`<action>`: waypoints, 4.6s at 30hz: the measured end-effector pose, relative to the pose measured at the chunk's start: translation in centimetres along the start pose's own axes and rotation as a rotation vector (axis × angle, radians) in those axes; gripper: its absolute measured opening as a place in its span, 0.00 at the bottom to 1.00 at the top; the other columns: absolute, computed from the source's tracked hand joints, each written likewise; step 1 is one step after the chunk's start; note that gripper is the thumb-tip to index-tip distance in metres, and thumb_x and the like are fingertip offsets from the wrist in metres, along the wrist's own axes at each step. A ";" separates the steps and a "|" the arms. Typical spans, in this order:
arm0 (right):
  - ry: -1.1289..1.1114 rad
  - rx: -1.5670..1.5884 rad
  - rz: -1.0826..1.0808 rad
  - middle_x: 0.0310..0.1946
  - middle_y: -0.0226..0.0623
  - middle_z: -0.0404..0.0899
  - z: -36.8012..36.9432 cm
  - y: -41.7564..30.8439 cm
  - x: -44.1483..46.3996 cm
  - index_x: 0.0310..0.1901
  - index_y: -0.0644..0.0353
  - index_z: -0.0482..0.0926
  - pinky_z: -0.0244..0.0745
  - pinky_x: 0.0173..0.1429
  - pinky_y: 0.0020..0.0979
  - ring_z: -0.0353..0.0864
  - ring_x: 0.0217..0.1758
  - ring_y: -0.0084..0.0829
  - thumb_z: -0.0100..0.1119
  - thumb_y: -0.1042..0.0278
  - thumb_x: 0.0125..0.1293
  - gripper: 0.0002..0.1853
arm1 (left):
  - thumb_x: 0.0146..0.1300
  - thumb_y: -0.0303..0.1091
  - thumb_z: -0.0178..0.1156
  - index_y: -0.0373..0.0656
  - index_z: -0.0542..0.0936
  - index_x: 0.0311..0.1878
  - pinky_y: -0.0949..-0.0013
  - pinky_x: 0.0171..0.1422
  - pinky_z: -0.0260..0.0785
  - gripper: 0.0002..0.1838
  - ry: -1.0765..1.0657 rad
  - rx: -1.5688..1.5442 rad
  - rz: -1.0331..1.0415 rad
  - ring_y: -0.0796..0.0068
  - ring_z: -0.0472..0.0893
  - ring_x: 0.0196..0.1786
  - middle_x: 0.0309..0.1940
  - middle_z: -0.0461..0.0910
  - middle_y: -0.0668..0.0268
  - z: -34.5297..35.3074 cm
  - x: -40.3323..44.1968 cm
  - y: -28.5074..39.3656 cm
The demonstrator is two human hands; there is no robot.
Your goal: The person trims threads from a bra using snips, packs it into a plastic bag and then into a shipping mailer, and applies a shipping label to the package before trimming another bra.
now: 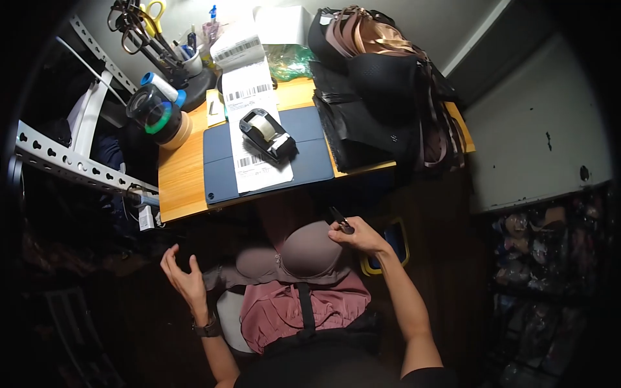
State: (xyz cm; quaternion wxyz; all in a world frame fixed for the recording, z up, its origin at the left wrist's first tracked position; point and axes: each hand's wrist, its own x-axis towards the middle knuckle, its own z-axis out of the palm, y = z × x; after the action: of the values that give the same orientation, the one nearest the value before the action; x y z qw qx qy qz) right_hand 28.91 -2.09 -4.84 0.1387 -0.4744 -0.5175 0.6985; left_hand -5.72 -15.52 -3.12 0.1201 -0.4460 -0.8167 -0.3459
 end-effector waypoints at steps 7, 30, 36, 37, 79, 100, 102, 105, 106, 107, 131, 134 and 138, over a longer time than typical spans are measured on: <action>-0.261 -0.038 -0.131 0.25 0.24 0.75 0.2 -3.5 -1.6 0.33 0.63 0.78 0.65 0.37 0.20 0.70 0.31 0.15 0.65 0.65 0.59 0.10 | 0.68 0.42 0.53 0.34 0.75 0.54 0.73 0.52 0.69 0.20 -0.974 -0.971 -0.313 0.75 0.78 0.46 0.43 0.80 0.60 5.8 -2.4 9.8; 0.458 -0.462 -0.765 0.31 0.38 0.77 5.2 -6.6 -7.3 0.42 0.60 0.82 0.76 0.31 0.27 0.81 0.29 0.30 0.67 0.77 0.50 0.15 | 0.62 0.29 0.61 0.32 0.79 0.47 0.78 0.49 0.71 0.13 -1.104 -1.319 -0.528 0.81 0.79 0.43 0.39 0.82 0.64 0.7 -2.0 15.8; 0.420 -0.556 -0.764 0.30 0.35 0.74 5.6 -7.2 -6.7 0.34 0.63 0.78 0.69 0.29 0.24 0.75 0.27 0.23 0.60 0.81 0.56 0.05 | 0.62 0.29 0.61 0.31 0.78 0.48 0.77 0.50 0.71 0.14 -1.067 -1.259 -0.450 0.81 0.79 0.44 0.39 0.82 0.62 0.9 -2.3 15.6; 0.419 -0.557 -0.763 0.30 0.35 0.74 5.5 -7.2 -6.7 0.34 0.63 0.78 0.69 0.29 0.24 0.75 0.27 0.23 0.60 0.81 0.56 0.05 | 0.61 0.29 0.61 0.31 0.78 0.48 0.77 0.50 0.71 0.14 -1.078 -1.241 -0.430 0.80 0.79 0.44 0.39 0.82 0.62 0.8 -2.2 15.6; 0.197 0.349 -0.301 0.44 0.32 0.71 3.5 -9.3 -8.7 0.56 0.59 0.58 0.72 0.47 0.22 0.73 0.47 0.18 0.65 0.79 0.55 0.30 | 0.54 0.23 0.56 0.39 0.77 0.46 0.59 0.51 0.60 0.14 -0.344 -0.363 0.366 0.57 0.67 0.45 0.40 0.69 0.56 7.3 5.1 15.6; 0.723 -0.697 -0.492 0.28 0.42 0.77 3.1 -8.9 -7.4 0.50 0.59 0.71 0.71 0.31 0.31 0.79 0.28 0.35 0.65 0.63 0.58 0.20 | 0.59 0.21 0.61 0.31 0.77 0.44 0.77 0.46 0.75 0.10 -1.170 -1.488 -0.704 0.80 0.80 0.39 0.37 0.81 0.62 -2.2 -0.9 16.8; 0.680 -0.593 -0.336 0.27 0.41 0.77 3.6 -10.0 -9.0 0.50 0.57 0.71 0.72 0.31 0.33 0.80 0.29 0.38 0.66 0.57 0.57 0.23 | 0.59 0.21 0.61 0.31 0.77 0.44 0.77 0.46 0.75 0.10 -1.166 -1.496 -0.724 0.80 0.80 0.39 0.37 0.81 0.61 -2.0 -0.9 16.8; 0.591 -0.719 -0.535 0.28 0.40 0.75 3.8 -9.3 -9.7 0.53 0.57 0.71 0.72 0.30 0.35 0.78 0.26 0.39 0.64 0.52 0.57 0.26 | 0.59 0.21 0.62 0.31 0.77 0.43 0.77 0.45 0.75 0.09 -1.155 -1.494 -0.744 0.80 0.80 0.39 0.36 0.81 0.60 -2.0 -0.9 16.9; 0.557 -0.751 -0.584 0.28 0.39 0.74 3.8 -9.3 -9.8 0.53 0.57 0.71 0.71 0.29 0.35 0.77 0.24 0.38 0.64 0.52 0.58 0.26 | 0.58 0.21 0.62 0.31 0.77 0.42 0.77 0.45 0.75 0.09 -1.143 -1.490 -0.741 0.80 0.80 0.38 0.36 0.81 0.60 -2.0 -0.9 17.0; 0.557 -0.750 -0.582 0.28 0.39 0.74 3.8 -9.1 -9.9 0.53 0.57 0.71 0.71 0.29 0.35 0.77 0.24 0.38 0.64 0.52 0.58 0.26 | 0.58 0.21 0.62 0.31 0.77 0.42 0.77 0.45 0.75 0.09 -1.144 -1.490 -0.742 0.80 0.80 0.38 0.36 0.81 0.60 -1.9 -1.0 16.9; 0.240 0.332 -0.241 0.26 0.23 0.76 5.9 -9.7 -8.7 0.40 0.69 0.80 0.64 0.31 0.16 0.68 0.28 0.10 0.55 0.70 0.67 0.10 | 0.60 0.26 0.63 0.33 0.81 0.38 0.81 0.43 0.70 0.06 -1.103 -1.406 -0.599 0.85 0.78 0.36 0.32 0.82 0.68 -0.8 -1.0 16.3; 0.233 -0.002 -0.169 0.28 0.26 0.78 5.8 -9.3 -8.7 0.40 0.68 0.80 0.66 0.31 0.17 0.71 0.28 0.12 0.56 0.72 0.66 0.08 | 0.60 0.26 0.62 0.34 0.81 0.38 0.81 0.44 0.70 0.06 -1.106 -1.425 -0.604 0.85 0.78 0.37 0.33 0.81 0.68 -0.7 -1.0 16.2; 0.334 -0.039 -0.383 0.26 0.29 0.78 6.1 -8.4 -8.1 0.42 0.67 0.78 0.69 0.30 0.23 0.74 0.27 0.17 0.59 0.68 0.65 0.10 | 0.61 0.25 0.61 0.34 0.79 0.40 0.80 0.46 0.70 0.06 -1.105 -1.459 -0.577 0.85 0.78 0.38 0.35 0.81 0.68 -0.6 -1.1 16.1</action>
State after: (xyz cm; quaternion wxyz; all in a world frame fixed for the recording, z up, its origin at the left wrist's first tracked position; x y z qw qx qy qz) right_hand 25.64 -7.67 6.59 0.3430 -0.4790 -0.5813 0.5612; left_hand 7.93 -10.84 4.14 -0.6790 -0.2928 -0.4199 -0.5262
